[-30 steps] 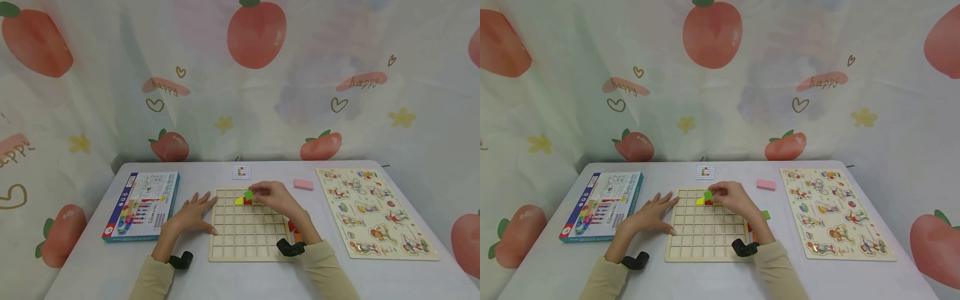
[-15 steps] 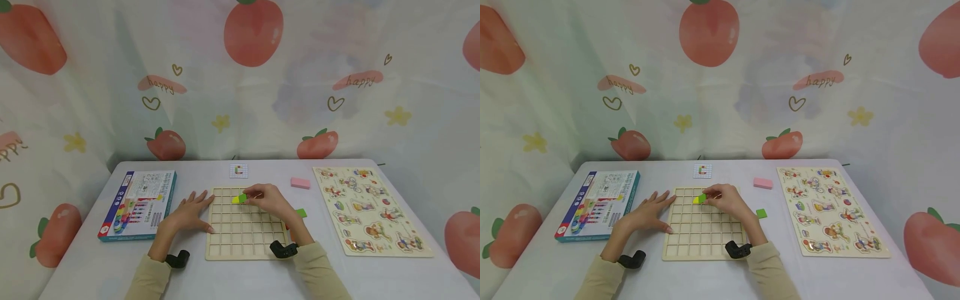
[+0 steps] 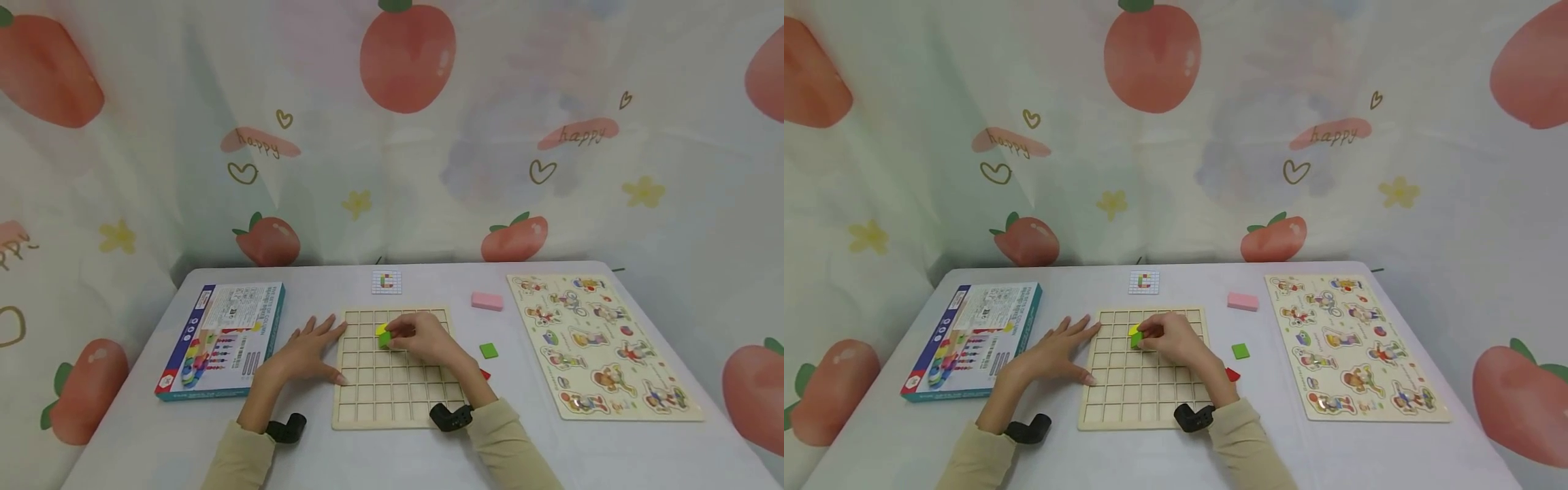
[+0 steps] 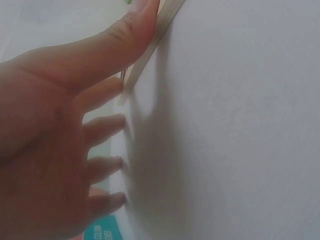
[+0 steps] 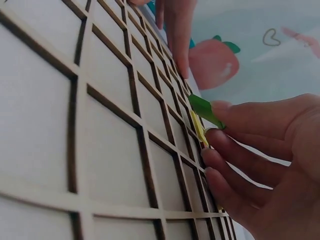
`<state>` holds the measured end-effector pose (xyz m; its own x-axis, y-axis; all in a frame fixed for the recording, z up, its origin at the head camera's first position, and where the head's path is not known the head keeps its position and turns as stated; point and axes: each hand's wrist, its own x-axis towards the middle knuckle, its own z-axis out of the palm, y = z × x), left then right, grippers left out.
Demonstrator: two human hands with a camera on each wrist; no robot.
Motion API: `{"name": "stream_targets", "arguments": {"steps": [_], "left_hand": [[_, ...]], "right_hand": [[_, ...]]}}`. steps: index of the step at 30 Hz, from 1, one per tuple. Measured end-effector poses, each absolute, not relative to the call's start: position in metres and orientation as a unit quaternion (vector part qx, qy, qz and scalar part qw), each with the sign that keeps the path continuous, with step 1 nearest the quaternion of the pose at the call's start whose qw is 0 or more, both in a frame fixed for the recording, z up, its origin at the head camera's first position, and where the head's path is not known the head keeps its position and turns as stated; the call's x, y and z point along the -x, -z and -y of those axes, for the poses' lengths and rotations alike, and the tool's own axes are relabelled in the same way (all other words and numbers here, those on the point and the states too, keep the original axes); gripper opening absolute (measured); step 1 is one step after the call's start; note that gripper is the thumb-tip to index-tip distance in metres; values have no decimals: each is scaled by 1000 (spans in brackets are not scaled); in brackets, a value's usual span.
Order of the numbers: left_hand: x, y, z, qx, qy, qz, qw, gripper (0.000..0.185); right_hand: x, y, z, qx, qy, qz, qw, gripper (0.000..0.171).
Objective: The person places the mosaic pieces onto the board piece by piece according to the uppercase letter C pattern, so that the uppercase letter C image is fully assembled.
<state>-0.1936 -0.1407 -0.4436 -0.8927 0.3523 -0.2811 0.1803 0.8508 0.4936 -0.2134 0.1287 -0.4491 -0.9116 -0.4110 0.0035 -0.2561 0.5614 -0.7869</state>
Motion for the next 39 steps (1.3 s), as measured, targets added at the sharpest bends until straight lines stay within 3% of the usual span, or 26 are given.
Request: {"name": "stream_targets", "arguments": {"steps": [24, 33, 39], "left_hand": [[191, 443, 140, -143, -226, -947, 178, 106], [191, 445, 140, -142, -233, -946, 176, 106], [190, 442, 140, -143, -239, -944, 176, 106]], "right_hand": [[211, 455, -118, 201, 385, -898, 71, 19], [215, 446, -136, 201, 407, -885, 102, 23], [221, 438, -160, 173, 400, -896, 88, 25]]}}
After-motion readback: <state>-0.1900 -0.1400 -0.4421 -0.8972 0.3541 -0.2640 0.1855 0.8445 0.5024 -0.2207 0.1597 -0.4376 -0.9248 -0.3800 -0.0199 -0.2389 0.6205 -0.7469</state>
